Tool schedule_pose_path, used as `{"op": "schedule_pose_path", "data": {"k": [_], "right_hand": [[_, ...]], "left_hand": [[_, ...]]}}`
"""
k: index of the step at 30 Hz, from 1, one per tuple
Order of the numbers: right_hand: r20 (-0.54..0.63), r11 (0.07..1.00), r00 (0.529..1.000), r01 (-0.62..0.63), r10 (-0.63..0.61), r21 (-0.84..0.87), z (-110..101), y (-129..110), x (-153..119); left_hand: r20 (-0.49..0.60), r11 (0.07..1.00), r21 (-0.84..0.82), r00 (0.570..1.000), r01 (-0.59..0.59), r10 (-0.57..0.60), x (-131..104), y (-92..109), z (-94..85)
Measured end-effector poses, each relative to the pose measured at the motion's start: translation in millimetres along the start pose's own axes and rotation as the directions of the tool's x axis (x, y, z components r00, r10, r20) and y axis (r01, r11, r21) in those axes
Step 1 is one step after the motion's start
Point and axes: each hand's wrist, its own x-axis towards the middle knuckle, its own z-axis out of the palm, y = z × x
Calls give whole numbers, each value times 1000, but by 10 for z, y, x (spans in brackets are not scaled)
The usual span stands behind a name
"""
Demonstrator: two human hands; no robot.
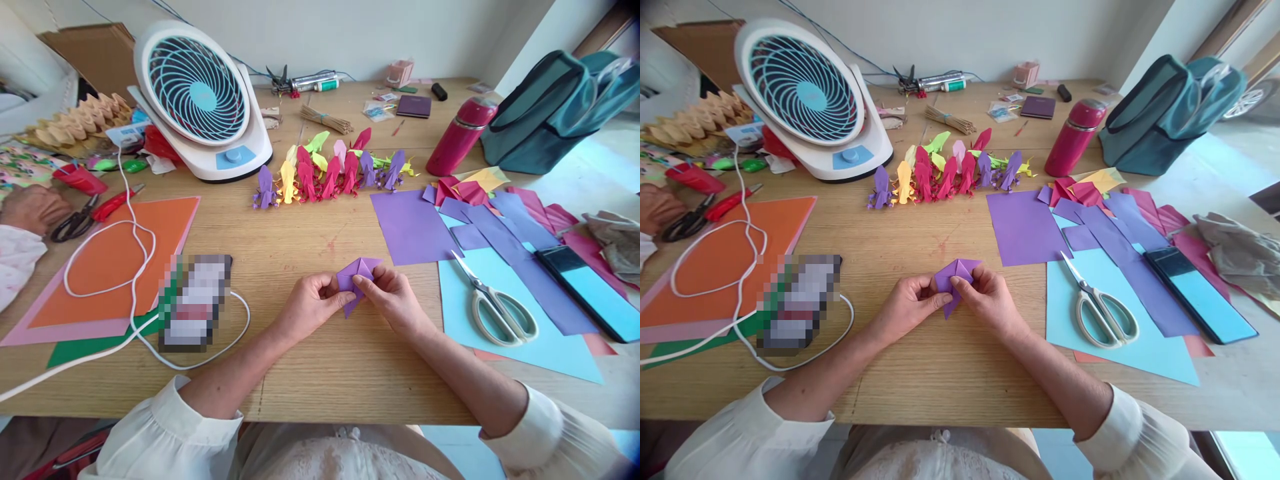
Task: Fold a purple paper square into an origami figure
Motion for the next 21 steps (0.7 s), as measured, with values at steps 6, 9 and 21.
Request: {"op": "schedule_pose_path", "data": {"k": [6, 9, 21], "right_hand": [[20, 998, 1000, 23, -21, -54, 3, 19, 9], [27, 998, 999, 28, -26, -63, 2, 3, 7], [246, 930, 966, 157, -76, -331, 51, 18, -81]], "left_hand": [[-24, 998, 47, 999, -48, 49, -1, -6, -11], [-34, 997, 46, 997, -63, 65, -3, 4, -15], [-182, 977, -214, 983, -21, -18, 34, -37, -26]]}}
